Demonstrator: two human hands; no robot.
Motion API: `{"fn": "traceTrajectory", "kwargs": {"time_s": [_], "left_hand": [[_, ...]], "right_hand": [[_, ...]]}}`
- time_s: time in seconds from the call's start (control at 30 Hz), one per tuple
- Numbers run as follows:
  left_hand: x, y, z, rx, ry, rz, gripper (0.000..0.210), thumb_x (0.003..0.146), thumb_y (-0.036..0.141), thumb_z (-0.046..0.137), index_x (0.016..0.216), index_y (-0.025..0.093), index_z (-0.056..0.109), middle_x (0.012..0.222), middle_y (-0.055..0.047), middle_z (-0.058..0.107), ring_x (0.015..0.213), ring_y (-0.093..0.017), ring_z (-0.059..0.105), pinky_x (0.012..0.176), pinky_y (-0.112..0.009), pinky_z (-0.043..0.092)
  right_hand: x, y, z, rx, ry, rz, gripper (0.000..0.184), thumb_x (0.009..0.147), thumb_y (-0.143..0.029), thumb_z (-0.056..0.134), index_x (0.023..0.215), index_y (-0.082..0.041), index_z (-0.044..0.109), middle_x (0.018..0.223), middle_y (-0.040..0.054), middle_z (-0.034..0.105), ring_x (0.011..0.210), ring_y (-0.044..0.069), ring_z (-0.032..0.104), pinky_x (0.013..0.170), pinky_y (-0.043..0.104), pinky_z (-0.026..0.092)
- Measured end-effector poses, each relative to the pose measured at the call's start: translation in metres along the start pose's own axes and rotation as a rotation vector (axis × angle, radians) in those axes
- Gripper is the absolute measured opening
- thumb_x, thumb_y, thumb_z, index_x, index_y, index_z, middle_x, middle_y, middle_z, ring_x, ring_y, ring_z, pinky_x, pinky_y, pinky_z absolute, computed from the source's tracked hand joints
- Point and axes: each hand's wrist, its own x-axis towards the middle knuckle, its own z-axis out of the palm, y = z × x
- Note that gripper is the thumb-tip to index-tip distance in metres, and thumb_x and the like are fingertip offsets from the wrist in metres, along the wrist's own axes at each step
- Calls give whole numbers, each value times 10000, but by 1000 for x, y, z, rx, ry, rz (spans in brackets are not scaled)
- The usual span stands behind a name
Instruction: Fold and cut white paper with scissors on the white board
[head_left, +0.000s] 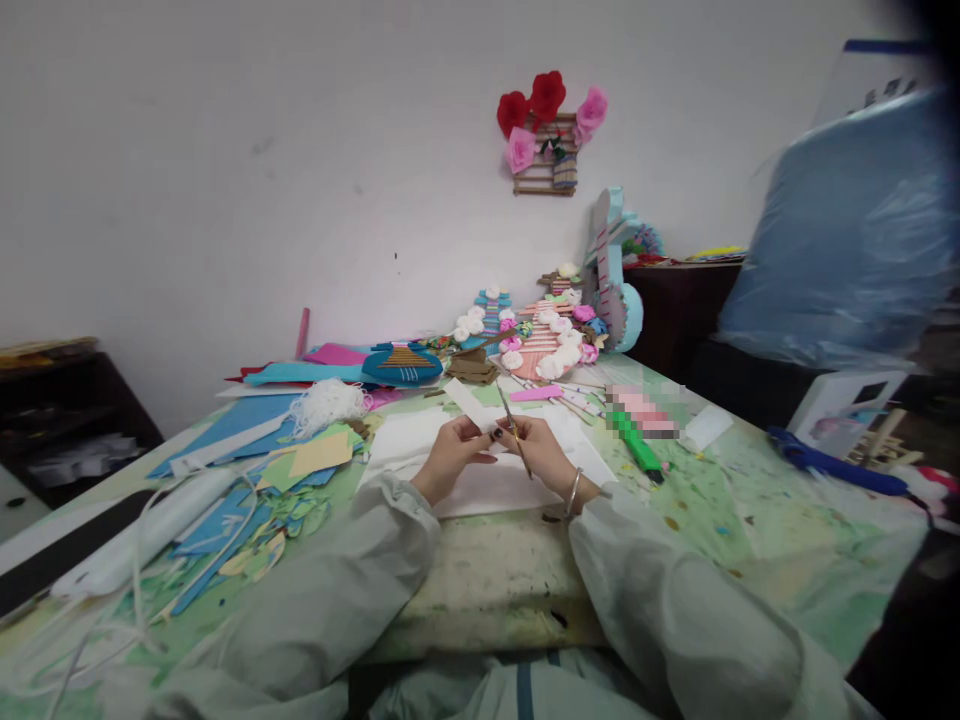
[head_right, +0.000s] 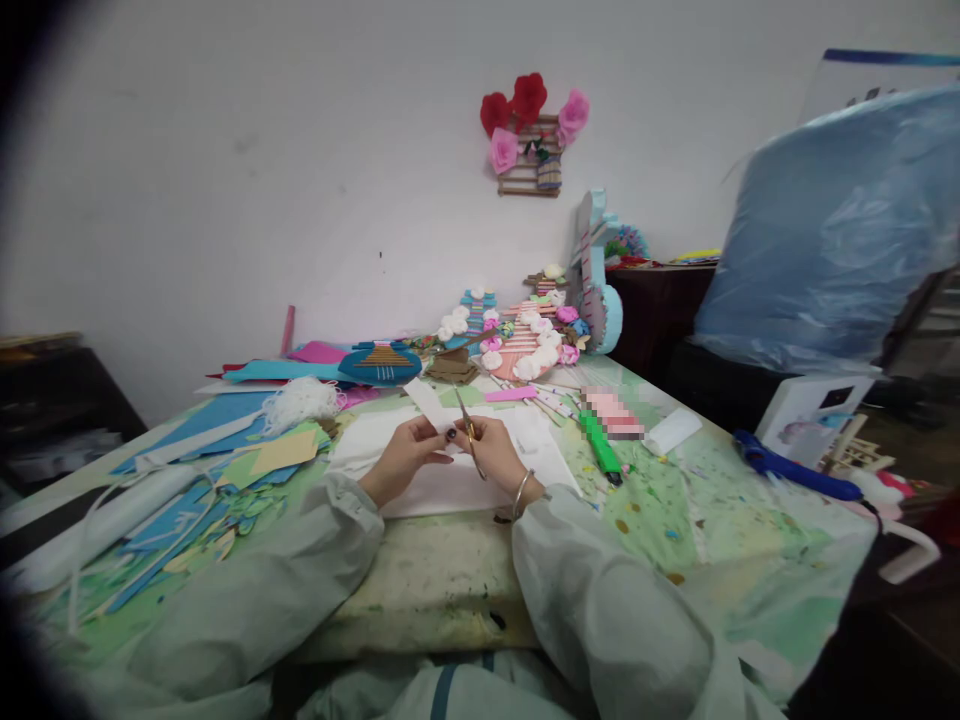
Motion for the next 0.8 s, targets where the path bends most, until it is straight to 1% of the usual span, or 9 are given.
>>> {"fn": "traceTrajectory", "kwargs": {"time_s": [0.13,0.3,0.43,0.5,0.57,0.6,0.67,0.73,0.8], "left_hand": [[-4,-4,11,91,-76,13,384,592,270,724,934,143,602,855,-67,677,715,-160,628,579,-265,525],[-4,3,2,135,-73,65,388,598,278,704,920,148,530,793,-66,675,659,-191,660,535,-264,491],[2,8,-13,220,144,218,326,677,357,634,892,153,500,736,-58,657,601,-172,634,469,-221,395],[7,8,-21,300,296,319,381,682,384,637,955,156,503,899,-93,653,759,-182,635,551,-235,427],[11,8,-29,332,341,334,478,673,415,653,1048,165,496,1143,-131,581,1007,-210,576,711,-266,455],[13,8,-32,313,303,286,527,672,437,651,1097,173,486,1223,-137,535,1088,-219,535,774,-283,449],[15,6,-38,226,143,108,596,672,474,644,1168,194,468,1250,-133,521,1115,-225,523,812,-306,442],[15,4,-40,145,-56,-63,593,670,500,646,1162,202,500,1165,-124,580,1014,-220,581,772,-312,455],[14,1,-41,88,-217,-116,541,668,522,653,1078,178,575,1048,-123,635,882,-211,619,728,-309,464]], "right_hand": [[-5,-7,0,-52,10,-4,363,641,-499,652,622,-155,538,549,-49,437,529,78,364,504,212,307],[-3,-4,-5,-90,23,20,319,621,-453,659,603,-162,530,541,-46,442,531,86,372,490,209,290],[-2,-3,-7,-29,24,44,278,601,-412,683,644,-168,559,581,-30,513,568,114,461,515,220,347],[-4,-6,-7,30,-4,54,269,595,-388,695,691,-163,582,618,-22,552,588,122,495,541,228,378],[-6,-9,-8,69,-91,62,260,606,-367,694,728,-158,600,649,-19,576,602,121,514,568,231,396],[-7,-10,-8,65,-143,59,247,615,-358,693,727,-157,604,653,-21,578,603,118,516,573,229,397],[-10,-14,-8,33,-224,41,218,628,-341,695,692,-156,600,638,-30,566,593,108,505,570,220,388],[-12,-17,-8,32,-268,30,206,640,-333,697,684,-158,598,635,-34,563,596,104,508,578,215,391],[-15,-21,-8,78,-306,30,203,660,-338,691,732,-165,614,675,-28,589,640,113,539,621,220,415]]}}
